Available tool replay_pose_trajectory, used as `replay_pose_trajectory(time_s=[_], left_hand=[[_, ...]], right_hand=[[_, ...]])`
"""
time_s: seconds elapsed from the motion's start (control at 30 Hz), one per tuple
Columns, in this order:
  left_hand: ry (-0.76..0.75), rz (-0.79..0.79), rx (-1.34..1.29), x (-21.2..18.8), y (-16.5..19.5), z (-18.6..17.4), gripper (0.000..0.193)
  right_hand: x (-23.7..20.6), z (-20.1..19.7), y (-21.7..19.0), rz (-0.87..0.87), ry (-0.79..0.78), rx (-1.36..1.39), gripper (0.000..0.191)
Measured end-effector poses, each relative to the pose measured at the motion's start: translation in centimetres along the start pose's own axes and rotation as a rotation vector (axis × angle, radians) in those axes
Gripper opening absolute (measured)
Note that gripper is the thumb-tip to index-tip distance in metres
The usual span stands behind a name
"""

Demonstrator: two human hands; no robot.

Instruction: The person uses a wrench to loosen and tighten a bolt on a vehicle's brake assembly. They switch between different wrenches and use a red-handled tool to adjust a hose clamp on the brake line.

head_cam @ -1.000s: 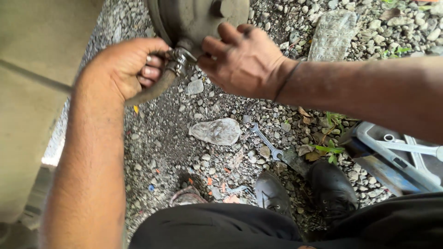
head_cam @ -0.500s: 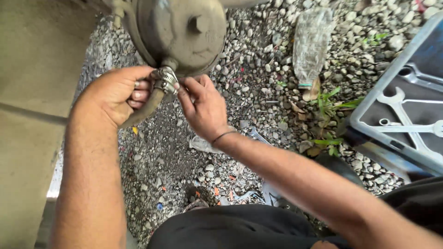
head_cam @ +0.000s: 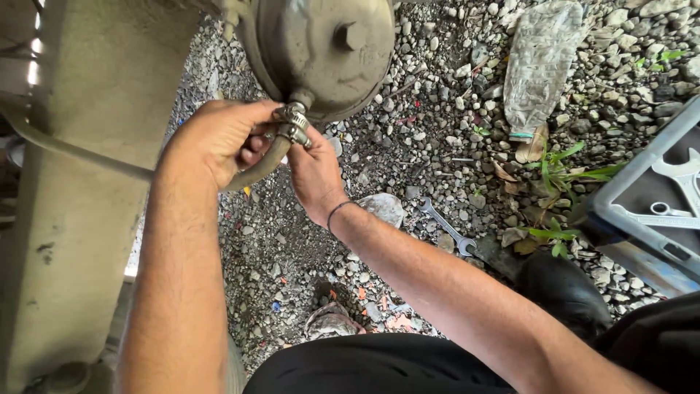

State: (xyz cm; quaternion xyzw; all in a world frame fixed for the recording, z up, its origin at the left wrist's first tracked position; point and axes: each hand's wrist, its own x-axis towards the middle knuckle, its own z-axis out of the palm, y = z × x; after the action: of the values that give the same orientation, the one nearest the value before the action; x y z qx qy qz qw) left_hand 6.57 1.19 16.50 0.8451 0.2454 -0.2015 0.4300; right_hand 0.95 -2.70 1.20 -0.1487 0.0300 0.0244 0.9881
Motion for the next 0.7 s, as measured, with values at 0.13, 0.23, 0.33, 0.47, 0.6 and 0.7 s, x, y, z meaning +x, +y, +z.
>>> replay_pose_trajectory(time_s=[0.13, 0.23, 0.33, 0.47, 0.6, 0.7], left_hand=[[0.114, 0.006, 0.152, -1.4, -0.1, 1.2, 0.021], [0.036, -0.082, 0.109, -2.4, 0.5, 1.3, 0.028], [-0.136, -0.204, -0.060, -2.5, 0.8, 0.4, 0.034], [-0.170, -0.190, -0.220, -0.7, -0.3, -1.4, 0.024], [-0.085, -0.055, -0.253, 0.4, -1.3, -3.7, 0.014], [0.036, 0.072, -0.333, -0.6, -1.2, -4.4, 0.013]], right_hand=[[0.3, -0.7, 1.0, 0.071, 0.069, -0.040, 0.027], [0.3, -0.7, 1.2, 0.080, 0.048, 0.043, 0.025], [0.0, -0.2, 0.7, 0.080, 0.014, 0.089, 0.017], [-0.2, 0.7, -1.0, 0.126, -0.034, 0.121, 0.018], [-0.5, 1.5, -3.1, 0.168, -0.164, 0.166, 0.044], [-0.5, 1.9, -3.7, 0.214, -0.213, 0.192, 0.054]])
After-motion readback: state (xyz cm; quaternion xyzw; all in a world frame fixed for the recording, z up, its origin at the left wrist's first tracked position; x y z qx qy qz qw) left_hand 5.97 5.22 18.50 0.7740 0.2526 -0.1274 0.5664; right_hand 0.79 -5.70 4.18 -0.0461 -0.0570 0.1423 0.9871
